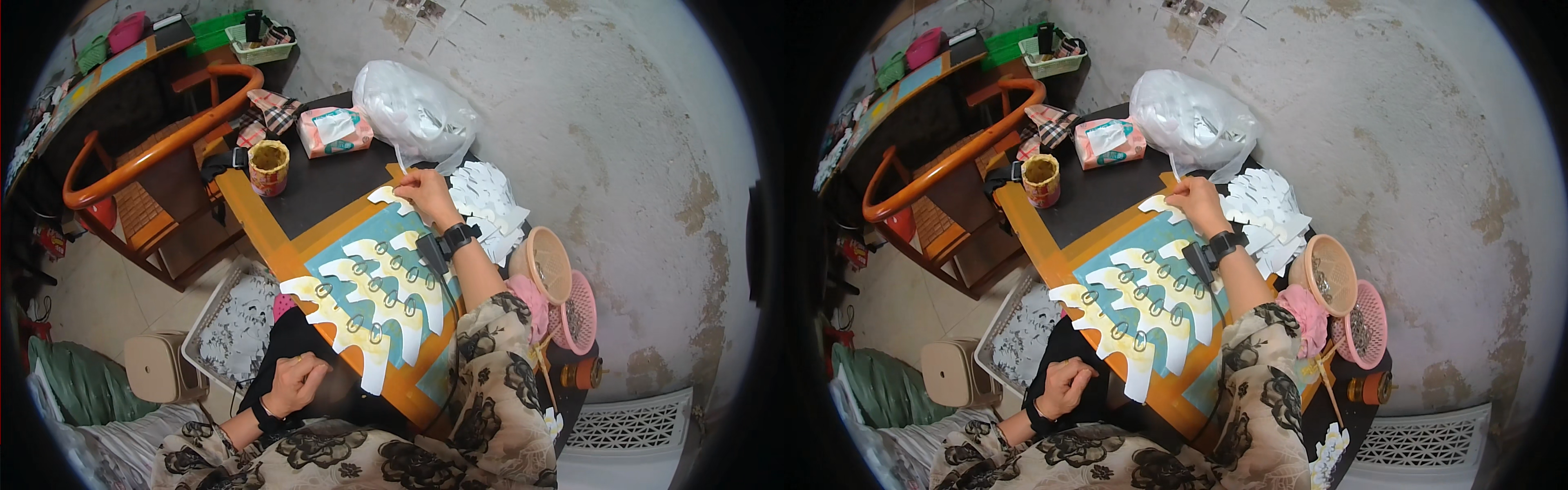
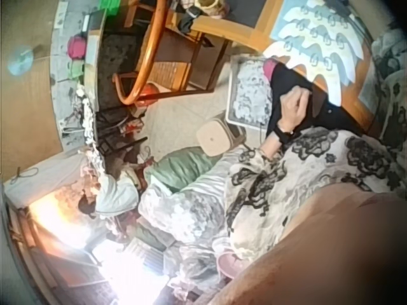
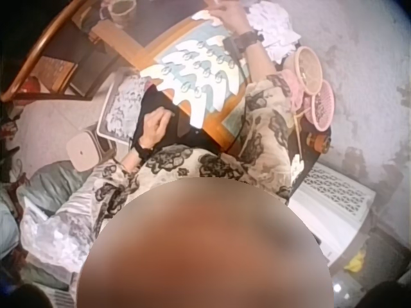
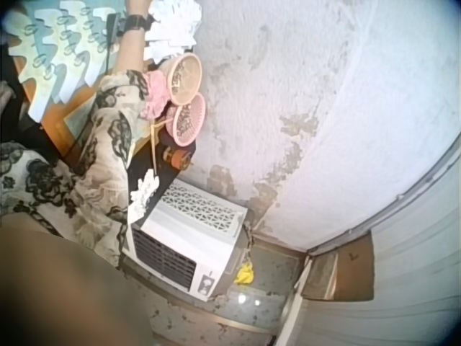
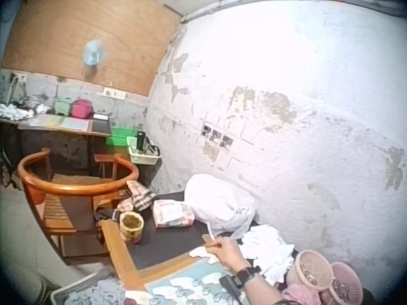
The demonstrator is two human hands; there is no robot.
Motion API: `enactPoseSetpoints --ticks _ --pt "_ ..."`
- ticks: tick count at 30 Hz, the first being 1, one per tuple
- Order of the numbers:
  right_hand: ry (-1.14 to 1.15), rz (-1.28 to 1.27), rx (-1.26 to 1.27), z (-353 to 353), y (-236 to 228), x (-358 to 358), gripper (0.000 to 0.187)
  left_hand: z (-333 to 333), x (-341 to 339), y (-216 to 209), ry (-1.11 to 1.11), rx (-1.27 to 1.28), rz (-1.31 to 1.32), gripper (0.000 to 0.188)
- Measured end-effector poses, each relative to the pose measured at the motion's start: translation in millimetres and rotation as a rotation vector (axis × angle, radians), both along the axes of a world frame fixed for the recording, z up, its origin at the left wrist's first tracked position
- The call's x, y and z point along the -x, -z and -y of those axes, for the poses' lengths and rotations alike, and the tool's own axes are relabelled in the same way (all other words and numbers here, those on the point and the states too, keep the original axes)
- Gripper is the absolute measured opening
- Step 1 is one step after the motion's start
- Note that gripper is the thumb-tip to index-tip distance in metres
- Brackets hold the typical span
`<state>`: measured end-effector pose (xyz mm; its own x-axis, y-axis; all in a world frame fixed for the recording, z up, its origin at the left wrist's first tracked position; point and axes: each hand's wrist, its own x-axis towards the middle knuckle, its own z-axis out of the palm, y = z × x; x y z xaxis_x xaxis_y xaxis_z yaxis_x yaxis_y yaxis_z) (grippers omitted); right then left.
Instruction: Attaching metal eyelets to shoe upper components by hand at a workstation.
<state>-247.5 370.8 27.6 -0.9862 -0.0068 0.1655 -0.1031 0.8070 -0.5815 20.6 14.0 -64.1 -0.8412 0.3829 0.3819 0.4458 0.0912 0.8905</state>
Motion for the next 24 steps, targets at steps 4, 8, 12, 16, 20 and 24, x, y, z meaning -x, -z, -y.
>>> enactPoseSetpoints --ticks 4,8,12,16,20,24 --pt "0.038 0.021 0.019 0 5 0 0.026 -1 1 -4 0.007 0.000 -0.004 0.010" --pt "0.073 -0.029 0.050 5 5 -2 0.027 0 0 -1 0.009 -0.007 -0.002 0.009" --pt "0.022 -0.044 -0.065 23 -5 -9 0.026 4 0 -3 0.005 0.004 0.014 0.009" --pt "-0.044 -0.098 -0.120 24 -24 -16 0.023 1 3 -5 0.011 -0.028 -0.027 0.009" --pt "0.007 -0.154 0.278 16 -56 -20 0.021 -5 3 -2 0.022 0.002 -0.001 0.013" --pt "-0.024 -0.342 0.199 -4 -93 -47 0.018 -7 -3 -7 -0.020 0.024 0.045 0.017"
